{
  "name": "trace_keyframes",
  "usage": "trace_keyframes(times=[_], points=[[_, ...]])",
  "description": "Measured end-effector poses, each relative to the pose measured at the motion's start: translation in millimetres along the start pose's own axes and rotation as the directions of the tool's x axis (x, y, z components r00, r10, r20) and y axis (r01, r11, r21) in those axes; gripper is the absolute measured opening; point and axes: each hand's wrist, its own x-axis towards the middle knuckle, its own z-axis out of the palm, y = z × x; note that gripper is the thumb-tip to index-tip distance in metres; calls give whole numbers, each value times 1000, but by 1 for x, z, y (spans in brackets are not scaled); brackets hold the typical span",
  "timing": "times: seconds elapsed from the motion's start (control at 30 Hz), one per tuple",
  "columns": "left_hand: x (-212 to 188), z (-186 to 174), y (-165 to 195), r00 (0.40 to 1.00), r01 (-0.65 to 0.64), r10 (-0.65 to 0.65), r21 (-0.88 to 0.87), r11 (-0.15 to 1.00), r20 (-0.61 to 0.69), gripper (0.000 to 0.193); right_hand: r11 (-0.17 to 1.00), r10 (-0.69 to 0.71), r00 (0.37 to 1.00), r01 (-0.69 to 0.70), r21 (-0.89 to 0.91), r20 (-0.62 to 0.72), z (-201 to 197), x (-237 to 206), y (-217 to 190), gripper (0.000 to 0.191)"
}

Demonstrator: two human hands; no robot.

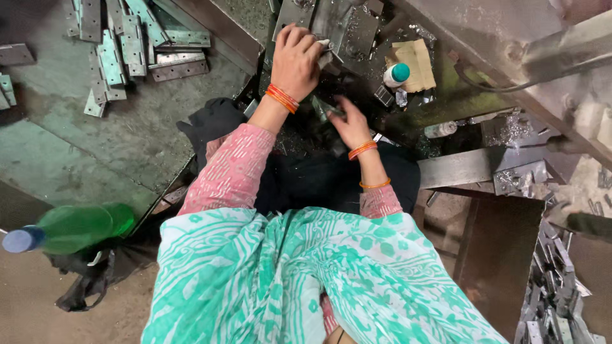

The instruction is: The person sits on the floor and repeatedly places small metal brackets into a press machine, activates the press, and removes the processed pieces. The person handles the brackets one at a time and stacks the finished pieces to the left.

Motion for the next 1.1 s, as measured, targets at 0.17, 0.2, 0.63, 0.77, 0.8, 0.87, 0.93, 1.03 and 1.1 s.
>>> trace_keyframes(times=[0.17,0.2,0.63,0.77,0.8,0.87,0.93,1.03,1.1], points=[[8,7,-6,963,235,-270,-437,869,-20,24,830,184,969,-63,554,-166,-13,29,0,51],[10,14,-7,957,242,-290,-499,832,-18,23,765,219,962,-65,641,-163,-16,33,2,43],[15,69,-44,901,355,-396,224,907,175,47,892,-392,901,322,-319,-186,-12,53,-10,28],[6,65,-37,937,225,-279,247,943,210,37,822,-511,855,456,-341,-89,9,73,-33,35],[4,63,-34,929,204,-266,242,949,256,39,820,-511,857,464,-335,-64,10,75,-37,34],[0,61,-29,912,160,-232,228,960,337,44,866,-434,899,402,-299,-49,7,74,-37,30],[-3,63,-25,831,144,-264,269,952,490,53,939,-270,961,252,-233,-51,-1,60,-35,23],[-5,72,-25,800,71,-267,358,931,537,38,971,-93,989,115,-209,113,-11,27,-23,32],[-2,81,-29,842,48,-234,364,930,486,32,934,-131,976,181,-309,174,-5,3,-13,38]])
